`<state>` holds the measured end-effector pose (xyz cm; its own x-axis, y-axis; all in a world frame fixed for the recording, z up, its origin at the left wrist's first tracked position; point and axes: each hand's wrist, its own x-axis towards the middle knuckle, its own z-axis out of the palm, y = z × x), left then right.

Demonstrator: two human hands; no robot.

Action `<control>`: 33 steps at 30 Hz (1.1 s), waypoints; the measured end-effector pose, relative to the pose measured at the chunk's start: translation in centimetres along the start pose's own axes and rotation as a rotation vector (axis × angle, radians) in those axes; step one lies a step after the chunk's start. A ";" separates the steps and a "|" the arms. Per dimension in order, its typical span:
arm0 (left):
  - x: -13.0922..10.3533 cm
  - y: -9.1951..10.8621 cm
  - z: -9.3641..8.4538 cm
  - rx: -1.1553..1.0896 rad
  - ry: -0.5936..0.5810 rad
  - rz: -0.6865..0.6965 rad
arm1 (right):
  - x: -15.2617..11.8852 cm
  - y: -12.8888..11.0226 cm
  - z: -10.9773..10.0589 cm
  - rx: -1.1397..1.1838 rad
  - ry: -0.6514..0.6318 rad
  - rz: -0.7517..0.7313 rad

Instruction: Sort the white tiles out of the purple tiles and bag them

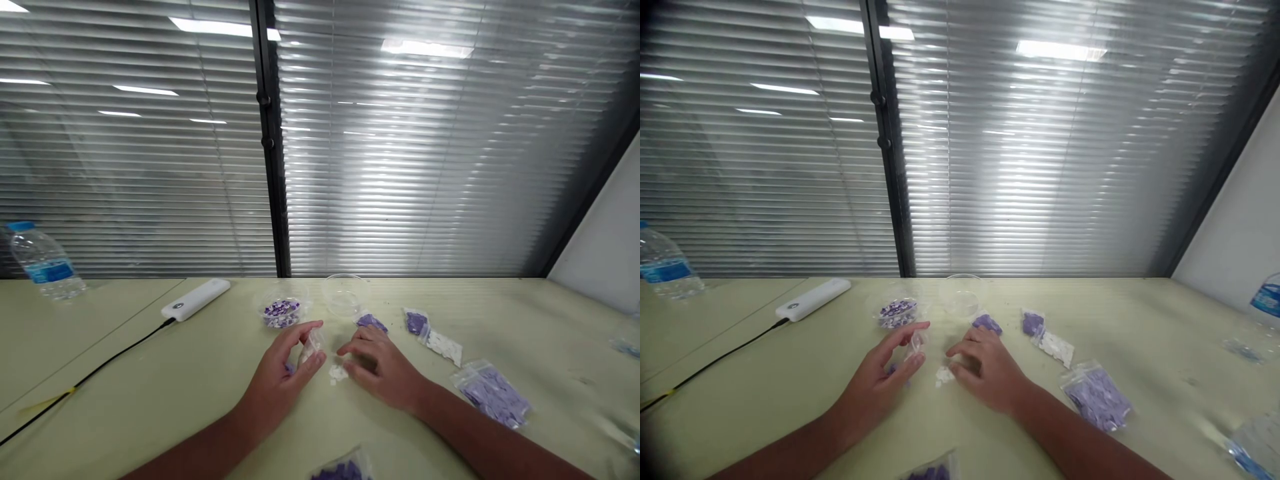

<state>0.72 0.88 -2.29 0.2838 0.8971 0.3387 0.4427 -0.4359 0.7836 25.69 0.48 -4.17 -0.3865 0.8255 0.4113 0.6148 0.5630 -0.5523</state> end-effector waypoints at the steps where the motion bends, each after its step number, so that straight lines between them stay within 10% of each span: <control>1: 0.0 0.0 0.0 -0.002 0.001 0.004 | 0.0 -0.1 -0.1 0.007 0.000 0.006; 33: -0.1 -0.1 0.2 0.050 -0.038 0.107 | 0.0 0.0 0.3 0.056 0.001 0.069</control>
<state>0.79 0.86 -2.52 0.3635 0.8422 0.3981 0.4498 -0.5329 0.7167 25.42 0.47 -4.39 -0.3436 0.8624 0.3717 0.6004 0.5060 -0.6193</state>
